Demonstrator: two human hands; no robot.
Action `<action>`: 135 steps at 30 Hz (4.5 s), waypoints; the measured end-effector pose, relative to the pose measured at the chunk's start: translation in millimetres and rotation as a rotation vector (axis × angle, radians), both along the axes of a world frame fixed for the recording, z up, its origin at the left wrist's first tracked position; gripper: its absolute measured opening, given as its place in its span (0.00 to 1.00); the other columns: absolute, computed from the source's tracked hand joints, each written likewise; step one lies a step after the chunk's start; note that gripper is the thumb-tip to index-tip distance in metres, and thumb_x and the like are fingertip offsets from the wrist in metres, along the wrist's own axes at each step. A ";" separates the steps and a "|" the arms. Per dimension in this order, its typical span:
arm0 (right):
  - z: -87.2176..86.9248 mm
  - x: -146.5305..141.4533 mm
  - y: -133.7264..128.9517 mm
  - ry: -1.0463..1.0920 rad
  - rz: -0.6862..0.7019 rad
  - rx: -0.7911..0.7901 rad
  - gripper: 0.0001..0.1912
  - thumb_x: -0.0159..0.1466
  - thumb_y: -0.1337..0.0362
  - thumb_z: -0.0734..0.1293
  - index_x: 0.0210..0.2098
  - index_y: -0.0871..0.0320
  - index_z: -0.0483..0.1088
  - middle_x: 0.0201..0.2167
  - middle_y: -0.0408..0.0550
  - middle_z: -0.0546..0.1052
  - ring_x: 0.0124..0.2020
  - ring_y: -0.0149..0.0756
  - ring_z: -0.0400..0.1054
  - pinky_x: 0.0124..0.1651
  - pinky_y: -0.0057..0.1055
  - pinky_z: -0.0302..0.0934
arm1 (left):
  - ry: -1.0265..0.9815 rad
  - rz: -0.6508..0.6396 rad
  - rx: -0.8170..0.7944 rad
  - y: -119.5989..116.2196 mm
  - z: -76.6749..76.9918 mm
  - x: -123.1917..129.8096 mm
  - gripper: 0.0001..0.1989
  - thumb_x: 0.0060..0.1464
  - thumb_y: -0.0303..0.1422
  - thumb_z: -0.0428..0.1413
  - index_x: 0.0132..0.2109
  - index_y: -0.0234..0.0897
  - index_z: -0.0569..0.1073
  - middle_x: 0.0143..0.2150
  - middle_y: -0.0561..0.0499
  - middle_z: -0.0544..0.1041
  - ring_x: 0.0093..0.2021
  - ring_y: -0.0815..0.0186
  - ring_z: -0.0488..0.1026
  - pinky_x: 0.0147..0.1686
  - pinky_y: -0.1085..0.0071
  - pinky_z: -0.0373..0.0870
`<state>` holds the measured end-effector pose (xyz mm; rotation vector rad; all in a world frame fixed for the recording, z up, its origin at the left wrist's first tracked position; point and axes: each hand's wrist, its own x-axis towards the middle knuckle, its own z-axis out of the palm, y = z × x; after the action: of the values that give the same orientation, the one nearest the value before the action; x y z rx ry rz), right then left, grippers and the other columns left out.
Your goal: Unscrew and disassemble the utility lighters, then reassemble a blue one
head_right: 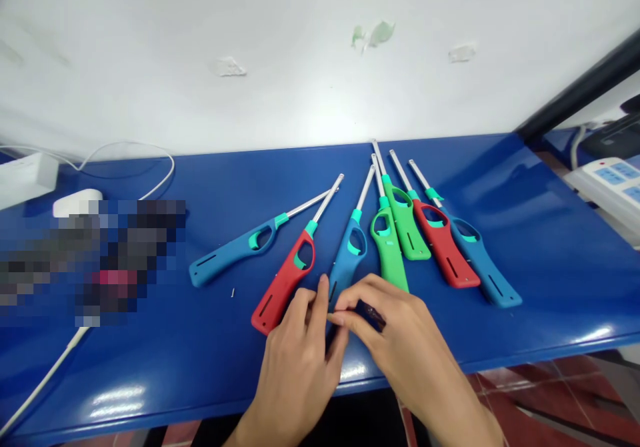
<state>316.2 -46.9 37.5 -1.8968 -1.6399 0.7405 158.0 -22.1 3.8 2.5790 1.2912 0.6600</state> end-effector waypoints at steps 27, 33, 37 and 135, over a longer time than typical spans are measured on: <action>-1.3 23.0 23.6 0.007 0.411 0.053 0.11 0.76 0.63 0.60 0.41 0.51 0.74 0.39 0.44 0.76 0.38 0.33 0.74 0.42 0.30 0.69 | -0.090 0.060 0.002 -0.3 1.6 2.5 0.24 0.60 0.30 0.62 0.61 0.23 0.71 0.41 0.44 0.78 0.37 0.58 0.82 0.26 0.69 0.81; 6.6 11.2 8.1 -0.386 0.359 0.095 0.08 0.75 0.58 0.61 0.39 0.53 0.67 0.33 0.42 0.74 0.30 0.34 0.71 0.32 0.32 0.59 | -0.060 0.024 0.027 -0.5 0.8 -0.6 0.25 0.59 0.27 0.59 0.61 0.20 0.70 0.43 0.42 0.79 0.41 0.56 0.83 0.28 0.69 0.82; 9.1 5.0 7.3 -0.638 0.491 0.166 0.07 0.72 0.66 0.60 0.37 0.51 0.63 0.27 0.40 0.71 0.21 0.37 0.68 0.25 0.35 0.45 | -0.035 0.020 0.013 -1.0 0.1 -1.6 0.27 0.57 0.27 0.61 0.62 0.20 0.70 0.42 0.44 0.78 0.39 0.58 0.82 0.28 0.69 0.82; -5.2 40.0 15.2 -0.813 -0.107 0.157 0.23 0.72 0.41 0.59 0.48 0.54 0.65 0.20 0.40 0.73 0.18 0.43 0.71 0.22 0.30 0.45 | -0.015 0.261 -0.061 8.2 8.1 1.6 0.18 0.66 0.30 0.55 0.61 0.30 0.69 0.48 0.39 0.79 0.27 0.60 0.80 0.18 0.68 0.76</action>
<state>356.2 -31.7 32.3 -2.2910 -1.9319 -0.2596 159.6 -13.9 11.9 2.3744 1.6337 0.6697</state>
